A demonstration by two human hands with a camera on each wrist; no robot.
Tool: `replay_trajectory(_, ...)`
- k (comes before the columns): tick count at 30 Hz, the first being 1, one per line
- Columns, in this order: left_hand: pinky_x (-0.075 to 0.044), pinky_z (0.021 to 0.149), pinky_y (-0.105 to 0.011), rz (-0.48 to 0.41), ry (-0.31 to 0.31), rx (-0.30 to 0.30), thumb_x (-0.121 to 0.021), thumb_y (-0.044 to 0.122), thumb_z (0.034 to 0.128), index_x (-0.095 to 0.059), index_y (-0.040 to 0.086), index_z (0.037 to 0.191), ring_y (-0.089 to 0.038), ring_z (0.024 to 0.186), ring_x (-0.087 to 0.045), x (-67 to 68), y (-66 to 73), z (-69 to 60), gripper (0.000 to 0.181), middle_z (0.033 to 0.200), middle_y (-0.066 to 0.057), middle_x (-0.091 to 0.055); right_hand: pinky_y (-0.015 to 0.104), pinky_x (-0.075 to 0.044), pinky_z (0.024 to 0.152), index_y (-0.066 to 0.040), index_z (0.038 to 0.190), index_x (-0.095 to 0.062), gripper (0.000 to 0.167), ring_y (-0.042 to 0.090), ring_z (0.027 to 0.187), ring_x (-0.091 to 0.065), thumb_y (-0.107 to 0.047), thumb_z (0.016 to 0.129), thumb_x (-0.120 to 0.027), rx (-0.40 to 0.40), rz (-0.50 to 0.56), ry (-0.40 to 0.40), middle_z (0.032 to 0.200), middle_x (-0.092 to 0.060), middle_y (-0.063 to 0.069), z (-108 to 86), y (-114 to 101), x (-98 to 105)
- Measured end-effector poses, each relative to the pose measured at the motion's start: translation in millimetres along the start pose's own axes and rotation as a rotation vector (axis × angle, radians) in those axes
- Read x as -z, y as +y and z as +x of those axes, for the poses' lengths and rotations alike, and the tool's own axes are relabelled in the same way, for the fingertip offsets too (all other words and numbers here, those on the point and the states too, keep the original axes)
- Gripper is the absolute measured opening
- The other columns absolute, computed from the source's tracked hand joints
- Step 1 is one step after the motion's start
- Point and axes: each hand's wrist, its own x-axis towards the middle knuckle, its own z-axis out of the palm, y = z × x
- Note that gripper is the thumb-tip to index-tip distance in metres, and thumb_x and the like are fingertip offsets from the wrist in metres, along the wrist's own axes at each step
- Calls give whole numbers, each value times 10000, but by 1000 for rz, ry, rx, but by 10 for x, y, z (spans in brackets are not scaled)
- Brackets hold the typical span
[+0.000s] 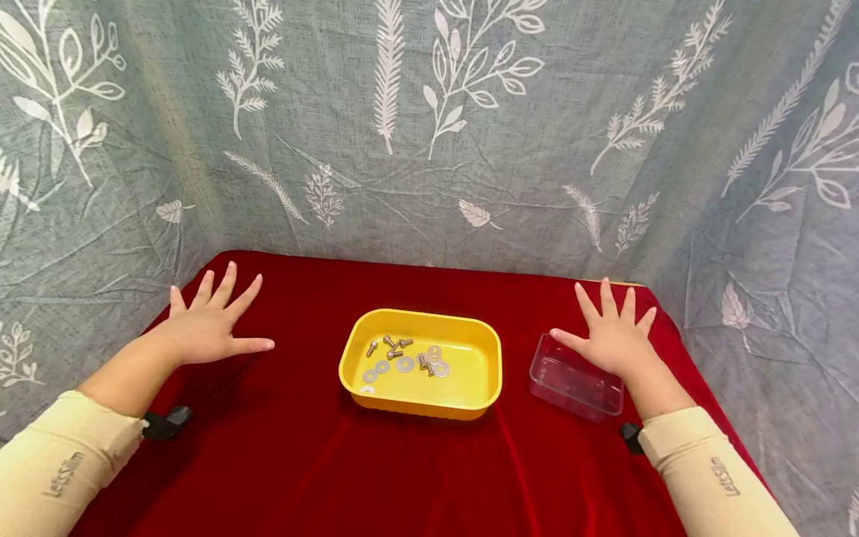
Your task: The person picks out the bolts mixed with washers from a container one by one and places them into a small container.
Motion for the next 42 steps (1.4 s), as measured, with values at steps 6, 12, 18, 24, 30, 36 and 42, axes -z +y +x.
replay_trajectory(6,215,862,-700,26,-12,-6,-344,873,654,109,226,1465,-471,1292,232,9,36,50,1132,1464,-196,258,747,167,839,-187,1473,72,989,574,1246,207,-760,786,-348,3,-6,0,1465,168,276,16,8,-26)
replay_trajectory(12,230,870,-682,13,-20,-21,-350,877,644,86,212,1472,-465,1298,226,11,112,96,1148,1473,-185,243,745,168,841,-193,1471,85,985,560,1241,240,-759,789,-346,6,-3,-5,1464,186,268,20,-17,-15)
replay_trajectory(18,207,888,-687,-11,-18,-53,-369,875,639,79,174,1474,-473,1314,179,-27,255,157,1179,1488,-191,202,739,182,837,-194,1470,88,985,554,1241,248,-759,789,-343,4,6,-19,1462,200,261,5,-24,-3)
replay_trajectory(24,169,925,-680,0,-7,-100,-381,886,610,107,154,1466,-430,1341,152,-108,446,249,1228,1503,-159,177,741,176,840,-176,1474,69,990,559,1245,232,-750,790,-359,11,13,-22,1463,196,263,3,-20,-4)
replay_trajectory(30,111,964,-677,2,-23,-148,-446,830,660,109,174,1464,-369,1359,159,-202,677,326,1177,1518,-100,160,739,180,840,-179,1473,74,981,561,1242,234,-745,796,-355,16,17,-31,1463,202,259,12,-11,-12)
replay_trajectory(36,60,998,-659,3,-48,-180,-449,831,654,101,163,1465,-345,1369,145,-297,873,344,1186,1524,-81,140,739,180,841,-188,1472,80,967,569,1245,215,-736,805,-355,27,28,-38,1467,178,267,19,-24,-23)
replay_trajectory(42,30,1021,-639,-3,-98,-194,-471,810,668,80,117,1463,-321,1381,112,-381,1023,372,1190,1525,-84,116,740,174,844,-191,1470,88,989,576,1246,204,-749,792,-366,36,24,-42,1469,179,262,21,-55,-1)
